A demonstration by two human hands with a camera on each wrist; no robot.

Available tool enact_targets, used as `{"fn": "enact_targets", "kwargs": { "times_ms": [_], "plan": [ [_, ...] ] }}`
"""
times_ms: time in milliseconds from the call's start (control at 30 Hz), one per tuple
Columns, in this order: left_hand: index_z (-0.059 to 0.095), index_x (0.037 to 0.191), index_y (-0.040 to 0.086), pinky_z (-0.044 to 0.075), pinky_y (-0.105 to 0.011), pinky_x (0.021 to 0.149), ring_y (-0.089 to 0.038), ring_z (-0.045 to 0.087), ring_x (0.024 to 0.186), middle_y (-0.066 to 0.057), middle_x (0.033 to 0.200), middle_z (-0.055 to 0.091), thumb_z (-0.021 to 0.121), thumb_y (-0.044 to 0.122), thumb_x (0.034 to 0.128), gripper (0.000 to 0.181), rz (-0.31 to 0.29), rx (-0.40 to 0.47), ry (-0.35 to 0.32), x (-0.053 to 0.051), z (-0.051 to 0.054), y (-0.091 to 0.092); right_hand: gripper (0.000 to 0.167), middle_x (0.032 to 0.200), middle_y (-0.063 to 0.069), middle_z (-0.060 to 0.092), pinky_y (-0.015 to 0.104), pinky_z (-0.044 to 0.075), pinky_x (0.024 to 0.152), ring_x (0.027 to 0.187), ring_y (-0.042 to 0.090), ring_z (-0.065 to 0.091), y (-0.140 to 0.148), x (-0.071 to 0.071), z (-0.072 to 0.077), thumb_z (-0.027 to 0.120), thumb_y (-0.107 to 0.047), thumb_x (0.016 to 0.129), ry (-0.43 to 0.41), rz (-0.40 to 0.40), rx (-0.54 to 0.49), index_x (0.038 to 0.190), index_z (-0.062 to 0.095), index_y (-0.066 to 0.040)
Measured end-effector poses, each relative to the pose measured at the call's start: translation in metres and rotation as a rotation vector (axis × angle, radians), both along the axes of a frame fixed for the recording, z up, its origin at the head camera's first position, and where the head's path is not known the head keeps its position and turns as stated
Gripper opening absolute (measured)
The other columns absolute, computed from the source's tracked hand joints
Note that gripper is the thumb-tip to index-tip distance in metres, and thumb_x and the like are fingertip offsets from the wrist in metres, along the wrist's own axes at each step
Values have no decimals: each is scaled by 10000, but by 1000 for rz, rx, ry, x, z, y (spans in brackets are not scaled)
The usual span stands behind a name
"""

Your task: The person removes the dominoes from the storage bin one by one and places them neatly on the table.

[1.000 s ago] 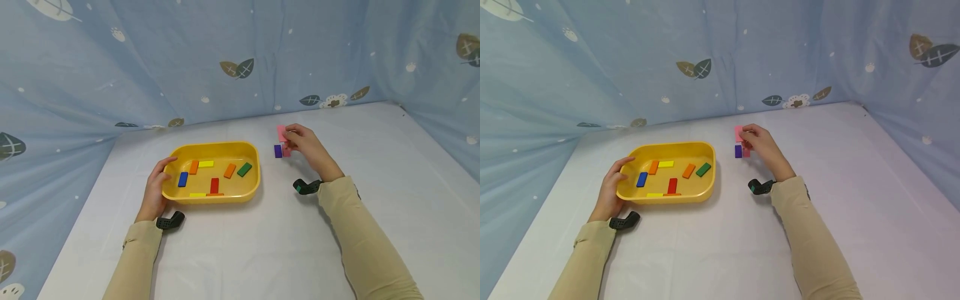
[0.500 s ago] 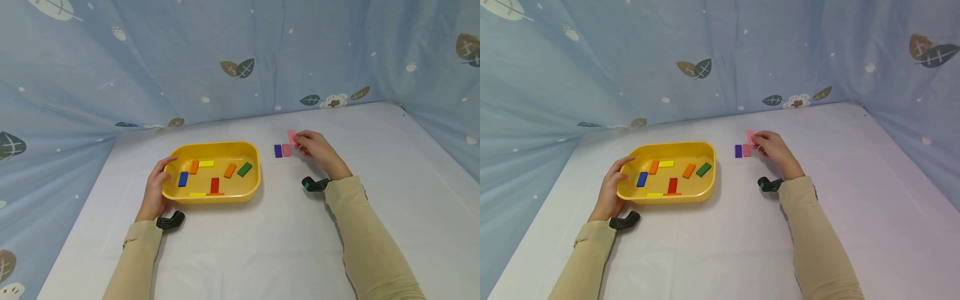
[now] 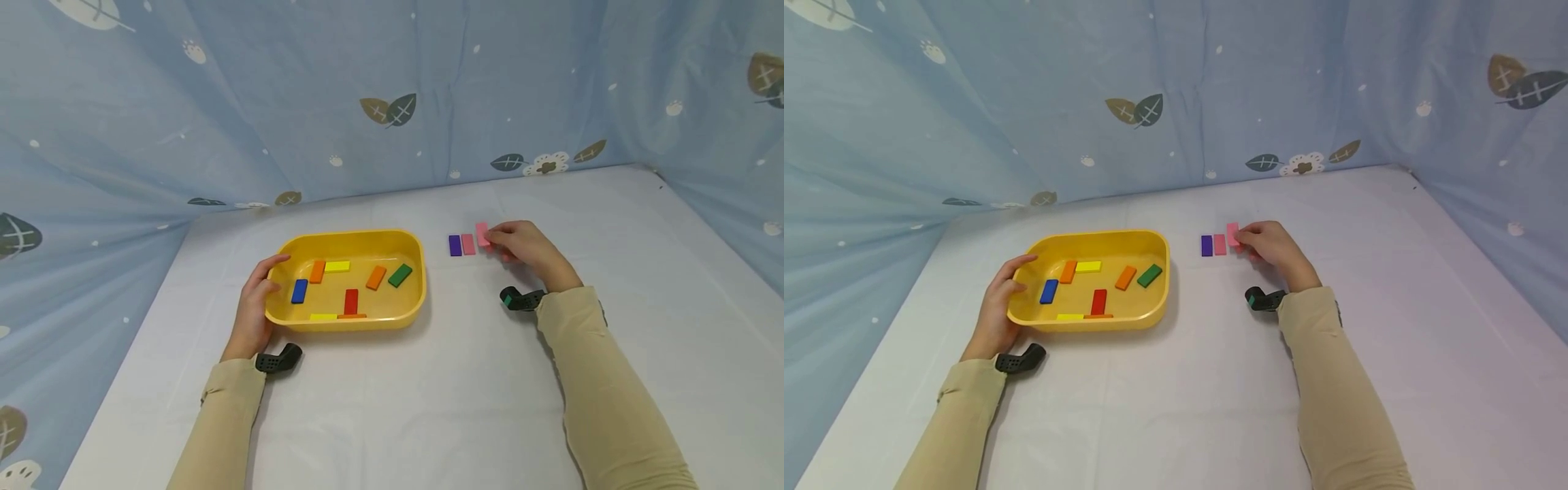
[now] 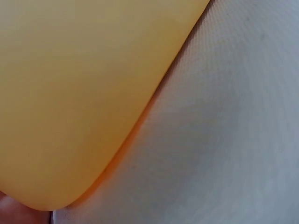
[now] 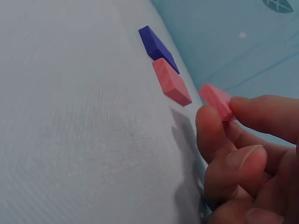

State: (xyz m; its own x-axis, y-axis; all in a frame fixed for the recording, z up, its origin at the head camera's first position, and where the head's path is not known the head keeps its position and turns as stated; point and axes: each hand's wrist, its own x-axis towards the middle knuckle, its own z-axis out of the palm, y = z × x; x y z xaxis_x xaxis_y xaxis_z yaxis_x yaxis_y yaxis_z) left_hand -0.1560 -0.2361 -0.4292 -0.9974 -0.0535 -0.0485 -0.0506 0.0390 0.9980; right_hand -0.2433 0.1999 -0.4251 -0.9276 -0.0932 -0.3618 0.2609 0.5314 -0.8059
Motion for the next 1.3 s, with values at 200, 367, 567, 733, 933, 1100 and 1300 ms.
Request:
{"fn": "enact_targets", "kwargs": {
  "times_ms": [200,367,567,733,933,1100,1300],
  "plan": [
    [438,1293,157,295,-331,1010,-200,254,1253,76,1405,258,327,22,828,496,-4,3,6,0,0,0,442,895,60,575,255,409,598,637,137,473,0,-1,-3,500,-390,869,-7,-5,25,1172,511,-69],
    [443,1291,165,303,-317,1003,-190,256,1252,86,1402,260,326,17,824,503,0,6,-10,0,-1,0,387,824,54,599,254,417,550,596,134,479,-1,-1,-5,509,-346,870,30,-6,56,1104,553,-41],
    [430,1300,161,280,-348,1019,-198,253,1250,83,1408,247,306,19,823,513,-14,-1,-7,0,0,-1,354,754,54,592,256,430,538,563,128,486,-4,1,-2,520,-310,866,57,-19,101,1080,554,-30],
    [421,1305,151,276,-352,1022,-199,253,1246,83,1409,241,294,17,820,519,-23,-2,1,0,1,-1,345,721,59,586,259,444,542,534,121,504,-5,2,0,537,-304,858,59,-16,124,1062,542,-26],
    [419,1307,151,270,-359,1025,-199,249,1248,83,1410,240,299,19,822,517,-24,-9,-4,0,0,-1,341,729,73,577,273,446,547,530,138,521,-6,5,2,539,-312,859,47,-7,137,1045,536,-25],
    [416,1309,136,286,-348,1015,-204,256,1241,79,1407,247,297,9,822,517,-26,11,1,-1,2,-1,340,685,60,559,294,407,573,537,158,516,-7,4,7,537,-346,852,36,25,228,995,547,-37],
    [412,1307,123,258,-361,1030,-201,243,1252,75,1412,241,292,6,824,512,-32,21,2,0,3,-1,302,620,41,545,301,394,554,525,158,508,-7,2,3,528,-336,858,48,67,305,888,576,-39]
  ]
}}
